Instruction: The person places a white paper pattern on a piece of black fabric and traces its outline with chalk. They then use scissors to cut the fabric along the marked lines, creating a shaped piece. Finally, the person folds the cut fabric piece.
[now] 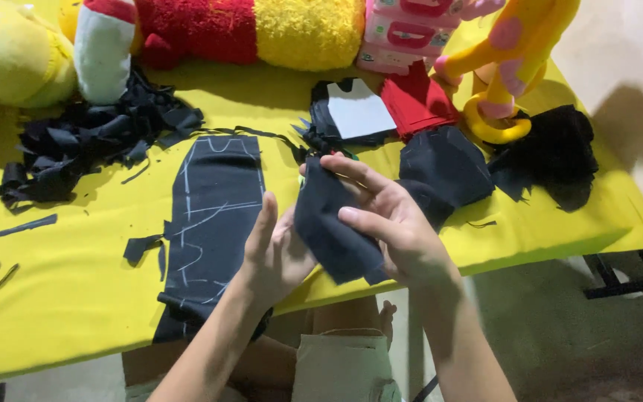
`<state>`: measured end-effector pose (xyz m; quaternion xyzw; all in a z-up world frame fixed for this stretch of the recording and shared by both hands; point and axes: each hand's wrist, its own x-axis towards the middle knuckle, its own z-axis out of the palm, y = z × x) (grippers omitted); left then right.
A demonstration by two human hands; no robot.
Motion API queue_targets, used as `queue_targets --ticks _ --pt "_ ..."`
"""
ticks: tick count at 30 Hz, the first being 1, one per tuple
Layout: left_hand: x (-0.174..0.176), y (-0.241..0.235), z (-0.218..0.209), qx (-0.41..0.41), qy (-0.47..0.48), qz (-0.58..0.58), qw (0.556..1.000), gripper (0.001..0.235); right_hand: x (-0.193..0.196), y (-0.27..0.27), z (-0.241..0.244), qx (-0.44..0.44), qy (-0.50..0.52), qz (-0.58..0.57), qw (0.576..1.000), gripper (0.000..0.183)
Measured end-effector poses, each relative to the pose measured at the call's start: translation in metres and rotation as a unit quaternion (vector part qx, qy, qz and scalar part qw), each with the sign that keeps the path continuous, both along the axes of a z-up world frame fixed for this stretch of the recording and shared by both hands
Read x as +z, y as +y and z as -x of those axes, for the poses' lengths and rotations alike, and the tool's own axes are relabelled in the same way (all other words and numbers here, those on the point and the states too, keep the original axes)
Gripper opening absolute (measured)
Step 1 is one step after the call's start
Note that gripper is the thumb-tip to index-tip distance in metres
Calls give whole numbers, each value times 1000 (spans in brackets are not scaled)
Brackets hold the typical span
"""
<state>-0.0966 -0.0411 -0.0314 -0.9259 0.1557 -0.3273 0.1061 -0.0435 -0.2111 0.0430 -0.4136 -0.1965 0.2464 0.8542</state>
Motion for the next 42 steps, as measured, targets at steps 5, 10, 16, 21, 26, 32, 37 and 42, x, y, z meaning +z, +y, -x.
queue_targets --ticks 5,10,16,21,26,32,37,42 --pt "1 -22 -10 -159 316 934 -43 58 10 4 9 -109 -247 343 900 62" --pt "33 -16 -3 -187 302 916 184 61 0 -27 18 -216 -446 515 700 45" --pt "36 -21 -6 -156 337 902 222 64 -9 -54 39 -131 -416 647 626 35" --pt "23 -29 -8 -64 323 923 199 53 -13 -59 39 -157 -422 599 662 19" --pt "15 -28 -8 -119 314 924 184 51 -4 -62 39 -184 -353 581 710 14" --pt "30 -27 -4 -99 329 918 195 55 7 -60 29 -177 -299 554 756 13" --pt "31 -27 -5 -116 315 919 205 55 2 -63 24 -175 -246 544 783 17" --pt "45 -27 1 -160 292 924 189 69 7 -64 16 -283 -261 531 755 20"
